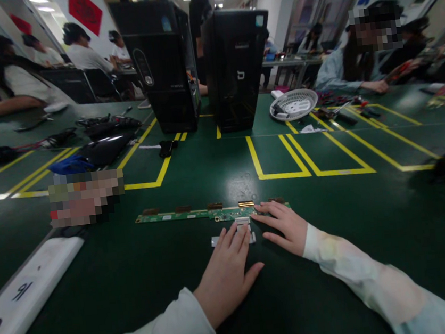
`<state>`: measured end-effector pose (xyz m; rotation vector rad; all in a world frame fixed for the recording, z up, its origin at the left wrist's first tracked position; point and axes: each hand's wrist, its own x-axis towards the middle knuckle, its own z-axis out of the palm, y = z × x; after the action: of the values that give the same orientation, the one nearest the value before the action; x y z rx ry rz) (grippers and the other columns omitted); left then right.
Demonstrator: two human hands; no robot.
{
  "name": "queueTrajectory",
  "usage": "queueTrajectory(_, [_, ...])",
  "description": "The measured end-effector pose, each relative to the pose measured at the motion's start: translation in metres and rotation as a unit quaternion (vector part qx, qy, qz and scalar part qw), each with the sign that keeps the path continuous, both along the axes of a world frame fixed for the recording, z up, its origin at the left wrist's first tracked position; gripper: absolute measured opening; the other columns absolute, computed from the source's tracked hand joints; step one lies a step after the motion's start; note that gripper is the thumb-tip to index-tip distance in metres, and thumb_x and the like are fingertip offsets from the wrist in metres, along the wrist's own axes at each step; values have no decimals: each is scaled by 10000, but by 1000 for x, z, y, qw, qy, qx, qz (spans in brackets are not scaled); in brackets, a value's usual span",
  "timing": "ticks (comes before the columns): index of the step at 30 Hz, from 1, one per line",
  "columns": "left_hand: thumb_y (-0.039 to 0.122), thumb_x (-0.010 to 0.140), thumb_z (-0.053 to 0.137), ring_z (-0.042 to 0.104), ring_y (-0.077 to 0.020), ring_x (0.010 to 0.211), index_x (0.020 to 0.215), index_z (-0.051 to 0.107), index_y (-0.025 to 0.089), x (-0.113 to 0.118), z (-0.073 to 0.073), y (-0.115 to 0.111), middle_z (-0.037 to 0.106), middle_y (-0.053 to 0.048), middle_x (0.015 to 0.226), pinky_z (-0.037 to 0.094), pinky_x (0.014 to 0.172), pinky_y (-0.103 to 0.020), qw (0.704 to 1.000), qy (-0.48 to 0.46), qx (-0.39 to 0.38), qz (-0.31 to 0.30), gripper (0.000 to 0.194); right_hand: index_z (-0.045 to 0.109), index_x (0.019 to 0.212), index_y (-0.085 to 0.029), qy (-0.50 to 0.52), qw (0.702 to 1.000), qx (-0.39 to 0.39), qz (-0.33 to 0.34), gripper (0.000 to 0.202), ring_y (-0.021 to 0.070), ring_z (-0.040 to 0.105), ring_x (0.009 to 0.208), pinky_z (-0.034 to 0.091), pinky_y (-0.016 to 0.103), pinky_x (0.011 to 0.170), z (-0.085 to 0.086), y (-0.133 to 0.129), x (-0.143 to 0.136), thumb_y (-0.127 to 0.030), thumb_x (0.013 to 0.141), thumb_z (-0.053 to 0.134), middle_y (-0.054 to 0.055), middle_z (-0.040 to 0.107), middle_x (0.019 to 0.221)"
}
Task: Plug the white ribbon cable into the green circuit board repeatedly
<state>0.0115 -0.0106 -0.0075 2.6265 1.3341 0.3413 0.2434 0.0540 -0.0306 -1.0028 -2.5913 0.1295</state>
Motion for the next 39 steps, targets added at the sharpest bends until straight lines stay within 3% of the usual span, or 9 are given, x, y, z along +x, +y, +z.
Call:
queueTrajectory(7, [445, 934, 453, 334, -301, 1394, 1400, 404, 79, 2, 4, 2, 428, -167, 1475, 313, 1127, -507, 1000, 8, -21, 1, 595, 516, 1352, -179, 3, 1000, 2, 7, 493, 283, 422, 1296, 360, 531, 1073, 1, -1, 0, -439, 939, 445, 147, 506, 1369])
queueTrajectory(22, [411, 954, 411, 343, -265, 1394, 1417, 389, 135, -2, 4, 6, 433, -135, 1478, 314, 1127, -501, 1000, -7, -29, -9, 540, 508, 1361, -194, 2, 1000, -11, 13, 495, 277, 405, 1311, 337, 527, 1088, 1, 1, 3, -438, 934, 455, 142, 486, 1394])
queueTrajectory(32, [403, 951, 419, 407, -257, 1350, 1393, 438, 160, -4, 9, 5, 486, -87, 1447, 386, 1092, -461, 1000, -14, 21, 8, 505, 501, 1366, -188, -6, 1000, 1, 15, 478, 267, 405, 1318, 335, 514, 1097, -2, 3, 3, -412, 950, 429, 142, 478, 1403])
queueTrajectory(39, [352, 967, 389, 444, -255, 1307, 1335, 511, 174, -21, 18, 20, 519, -89, 1408, 423, 1052, -473, 996, -35, 64, 58, 426, 486, 1375, -192, 2, 1000, -12, 29, 463, 251, 407, 1324, 342, 498, 1099, -3, 7, 8, -387, 960, 421, 135, 476, 1413])
